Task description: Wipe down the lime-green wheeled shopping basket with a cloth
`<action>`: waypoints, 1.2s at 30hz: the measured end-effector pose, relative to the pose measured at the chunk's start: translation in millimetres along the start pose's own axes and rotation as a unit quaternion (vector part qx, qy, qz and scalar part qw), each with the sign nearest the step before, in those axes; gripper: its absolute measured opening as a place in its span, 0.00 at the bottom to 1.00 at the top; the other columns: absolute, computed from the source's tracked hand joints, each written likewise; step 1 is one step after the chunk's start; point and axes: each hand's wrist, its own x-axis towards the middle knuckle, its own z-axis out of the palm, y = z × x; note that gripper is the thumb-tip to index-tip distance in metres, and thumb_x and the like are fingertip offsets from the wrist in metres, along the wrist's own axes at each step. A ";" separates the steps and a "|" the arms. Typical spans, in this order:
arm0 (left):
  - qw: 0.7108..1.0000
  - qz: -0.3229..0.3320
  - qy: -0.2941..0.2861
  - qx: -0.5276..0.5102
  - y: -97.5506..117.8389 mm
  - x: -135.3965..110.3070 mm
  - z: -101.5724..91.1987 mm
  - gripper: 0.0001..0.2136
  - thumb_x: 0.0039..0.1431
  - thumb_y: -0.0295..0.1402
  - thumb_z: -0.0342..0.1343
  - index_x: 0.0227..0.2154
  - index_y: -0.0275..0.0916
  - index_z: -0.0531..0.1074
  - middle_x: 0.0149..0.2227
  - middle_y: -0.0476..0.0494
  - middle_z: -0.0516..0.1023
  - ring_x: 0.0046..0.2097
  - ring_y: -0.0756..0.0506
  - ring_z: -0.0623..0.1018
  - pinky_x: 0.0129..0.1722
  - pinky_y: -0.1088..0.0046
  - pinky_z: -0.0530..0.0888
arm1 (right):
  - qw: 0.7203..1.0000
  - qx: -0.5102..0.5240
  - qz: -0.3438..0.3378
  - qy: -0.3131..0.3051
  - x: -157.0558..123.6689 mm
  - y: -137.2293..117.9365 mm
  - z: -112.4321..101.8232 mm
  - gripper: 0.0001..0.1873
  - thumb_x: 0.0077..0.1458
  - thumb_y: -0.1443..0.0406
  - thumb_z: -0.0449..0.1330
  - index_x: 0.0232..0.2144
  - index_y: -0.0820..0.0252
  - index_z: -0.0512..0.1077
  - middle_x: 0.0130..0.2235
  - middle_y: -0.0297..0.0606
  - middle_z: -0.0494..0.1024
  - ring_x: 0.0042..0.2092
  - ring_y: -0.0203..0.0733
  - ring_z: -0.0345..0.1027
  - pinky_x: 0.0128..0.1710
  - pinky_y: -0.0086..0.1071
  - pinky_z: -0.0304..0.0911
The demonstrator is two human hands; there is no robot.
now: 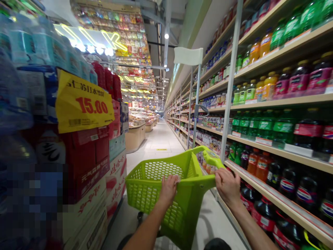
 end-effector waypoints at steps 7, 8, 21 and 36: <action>0.994 0.103 0.036 0.014 10.2 -6.1 15.5 0.16 0.56 0.24 0.42 0.46 0.44 0.65 0.48 0.45 0.70 0.50 0.47 0.68 0.57 0.56 0.54 | 0.991 -0.023 -0.059 -0.118 -10.3 -39.7 14.6 0.12 0.50 0.66 0.51 0.36 0.54 0.72 0.39 0.38 0.76 0.44 0.48 0.65 0.55 0.52 0.37; 0.995 0.097 0.028 0.022 -0.2 -7.8 12.9 0.16 0.56 0.24 0.42 0.46 0.44 0.65 0.48 0.45 0.70 0.50 0.47 0.68 0.57 0.56 0.53 | 0.990 -0.026 -0.058 -0.125 -11.1 -38.9 14.1 0.13 0.50 0.67 0.51 0.36 0.54 0.72 0.38 0.38 0.76 0.44 0.48 0.65 0.55 0.52 0.38; 0.999 0.003 -0.006 0.050 -48.8 -27.0 -8.8 0.18 0.55 0.24 0.42 0.47 0.45 0.65 0.49 0.45 0.69 0.50 0.45 0.67 0.52 0.57 0.58 | 0.991 -0.014 -0.086 -0.097 -20.0 -8.2 13.0 0.13 0.52 0.65 0.50 0.36 0.53 0.73 0.39 0.35 0.77 0.44 0.46 0.66 0.55 0.48 0.38; 0.995 -0.057 0.045 0.075 -136.6 -48.3 -41.7 0.16 0.54 0.24 0.43 0.44 0.40 0.69 0.41 0.45 0.74 0.45 0.46 0.70 0.47 0.67 0.65 | 0.994 -0.020 -0.081 -0.069 -19.7 15.5 16.4 0.14 0.52 0.64 0.49 0.32 0.54 0.74 0.36 0.35 0.77 0.43 0.45 0.67 0.55 0.46 0.39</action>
